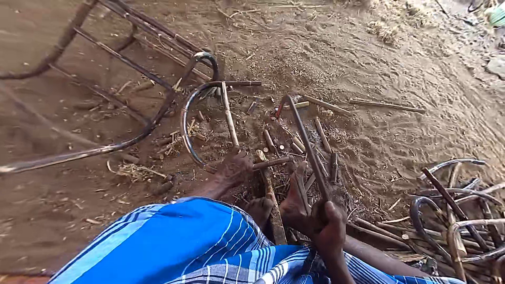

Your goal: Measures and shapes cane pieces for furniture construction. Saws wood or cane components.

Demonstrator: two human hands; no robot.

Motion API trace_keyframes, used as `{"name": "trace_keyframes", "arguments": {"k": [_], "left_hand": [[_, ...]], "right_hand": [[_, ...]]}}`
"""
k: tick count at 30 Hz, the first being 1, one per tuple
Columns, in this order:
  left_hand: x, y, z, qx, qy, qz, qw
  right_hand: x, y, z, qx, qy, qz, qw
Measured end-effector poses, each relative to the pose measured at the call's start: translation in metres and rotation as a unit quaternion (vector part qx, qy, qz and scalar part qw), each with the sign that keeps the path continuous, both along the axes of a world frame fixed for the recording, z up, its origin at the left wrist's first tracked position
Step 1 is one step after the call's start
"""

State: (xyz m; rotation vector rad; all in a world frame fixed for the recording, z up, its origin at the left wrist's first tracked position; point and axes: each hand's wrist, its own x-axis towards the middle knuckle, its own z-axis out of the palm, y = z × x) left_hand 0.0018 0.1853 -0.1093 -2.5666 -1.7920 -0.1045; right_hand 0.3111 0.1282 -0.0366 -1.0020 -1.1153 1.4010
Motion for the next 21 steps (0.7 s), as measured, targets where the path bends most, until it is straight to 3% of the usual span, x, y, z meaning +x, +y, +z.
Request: {"name": "trace_keyframes", "arguments": {"k": [3, 9, 17, 19, 21], "left_hand": [[0.007, 0.012, -0.005, -0.096, 0.064, 0.029, 0.993], [0.007, 0.014, -0.003, -0.097, 0.084, 0.032, 0.991], [0.010, 0.015, 0.004, -0.127, 0.099, 0.043, 0.986], [0.010, 0.011, 0.002, -0.094, 0.089, 0.048, 0.990], [0.013, -0.006, 0.010, 0.049, -0.018, 0.055, 0.997]], "right_hand": [[-0.007, -0.019, -0.004, -0.038, 0.007, 0.012, 0.999], [-0.002, -0.054, -0.003, -0.035, -0.018, 0.035, 0.999], [-0.008, -0.056, 0.009, -0.045, -0.052, 0.030, 0.997], [-0.008, -0.057, 0.010, -0.048, -0.039, 0.030, 0.998], [-0.006, -0.057, 0.011, -0.050, -0.045, 0.044, 0.997]]}}
